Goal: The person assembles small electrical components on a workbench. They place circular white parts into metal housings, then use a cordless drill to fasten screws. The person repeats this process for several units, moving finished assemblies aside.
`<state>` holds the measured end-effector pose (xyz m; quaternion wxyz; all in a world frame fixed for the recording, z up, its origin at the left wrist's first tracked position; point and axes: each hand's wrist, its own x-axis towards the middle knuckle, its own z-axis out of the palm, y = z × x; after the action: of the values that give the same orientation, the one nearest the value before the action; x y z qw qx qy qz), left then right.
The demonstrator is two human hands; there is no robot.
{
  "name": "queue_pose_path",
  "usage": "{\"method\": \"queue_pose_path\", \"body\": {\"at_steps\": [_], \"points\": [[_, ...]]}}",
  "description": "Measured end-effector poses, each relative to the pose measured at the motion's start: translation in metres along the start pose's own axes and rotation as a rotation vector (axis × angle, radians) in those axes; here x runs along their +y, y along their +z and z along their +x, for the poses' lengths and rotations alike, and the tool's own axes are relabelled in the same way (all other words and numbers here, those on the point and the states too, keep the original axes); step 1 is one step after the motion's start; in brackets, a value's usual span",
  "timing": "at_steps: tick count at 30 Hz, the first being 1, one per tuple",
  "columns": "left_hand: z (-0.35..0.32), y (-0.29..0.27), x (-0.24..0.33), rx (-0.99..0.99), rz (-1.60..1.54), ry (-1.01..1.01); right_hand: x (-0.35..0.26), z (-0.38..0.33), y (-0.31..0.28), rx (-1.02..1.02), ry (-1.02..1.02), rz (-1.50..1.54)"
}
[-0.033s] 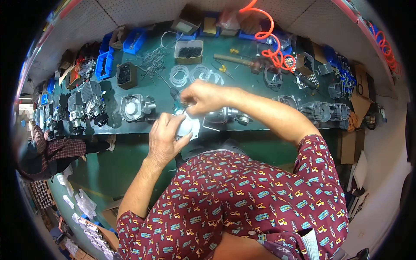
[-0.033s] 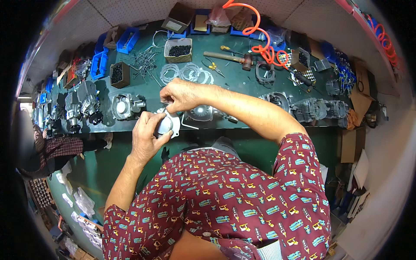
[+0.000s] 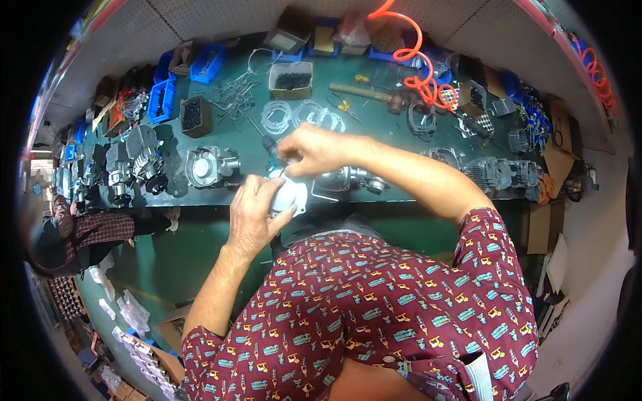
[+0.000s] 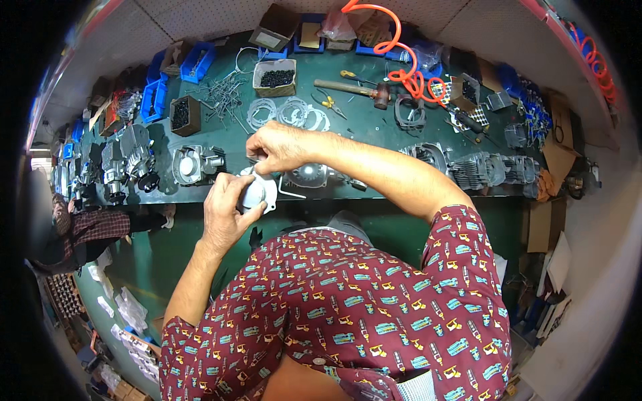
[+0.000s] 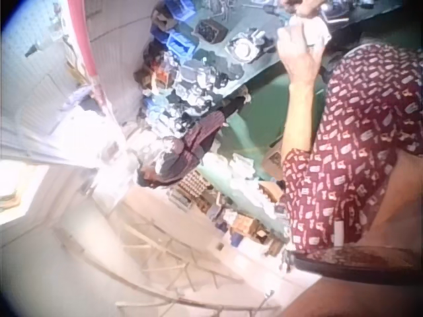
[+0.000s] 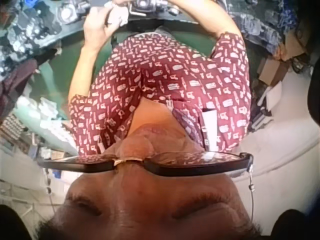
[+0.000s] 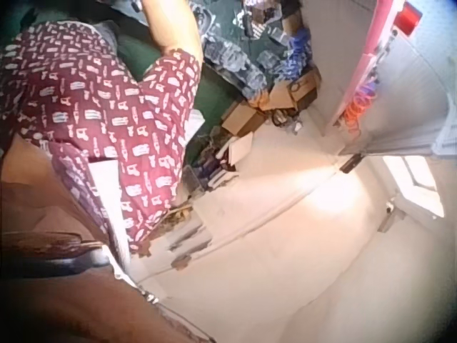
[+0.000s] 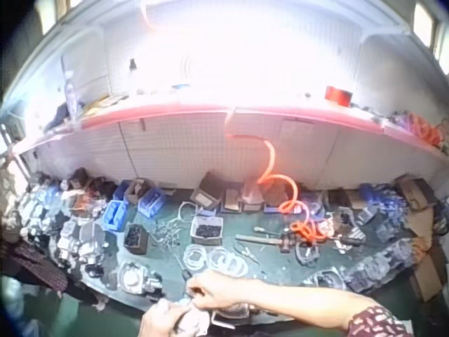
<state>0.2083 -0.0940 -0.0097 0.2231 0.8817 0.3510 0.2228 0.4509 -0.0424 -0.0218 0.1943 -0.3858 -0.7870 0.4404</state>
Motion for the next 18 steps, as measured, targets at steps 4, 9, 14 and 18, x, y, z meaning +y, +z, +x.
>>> {"method": "queue_pose_path", "body": {"at_steps": [4, 9, 14, 18], "points": [[-0.005, 0.005, 0.012, 0.107, -0.058, -0.154, 0.037, -0.022, -0.01, 0.192, 0.059, 0.155], [-0.014, 0.015, 0.026, 0.248, -0.064, -0.377, 0.088, -0.051, 0.022, 0.147, 0.378, -0.39], [-0.012, 0.028, 0.036, 0.284, -0.03, -0.444, 0.11, -0.048, 0.043, 0.102, 0.52, -0.327], [-0.016, 0.034, 0.033, 0.343, -0.049, -0.46, 0.106, -0.051, 0.051, 0.222, 0.476, -0.411]]}}
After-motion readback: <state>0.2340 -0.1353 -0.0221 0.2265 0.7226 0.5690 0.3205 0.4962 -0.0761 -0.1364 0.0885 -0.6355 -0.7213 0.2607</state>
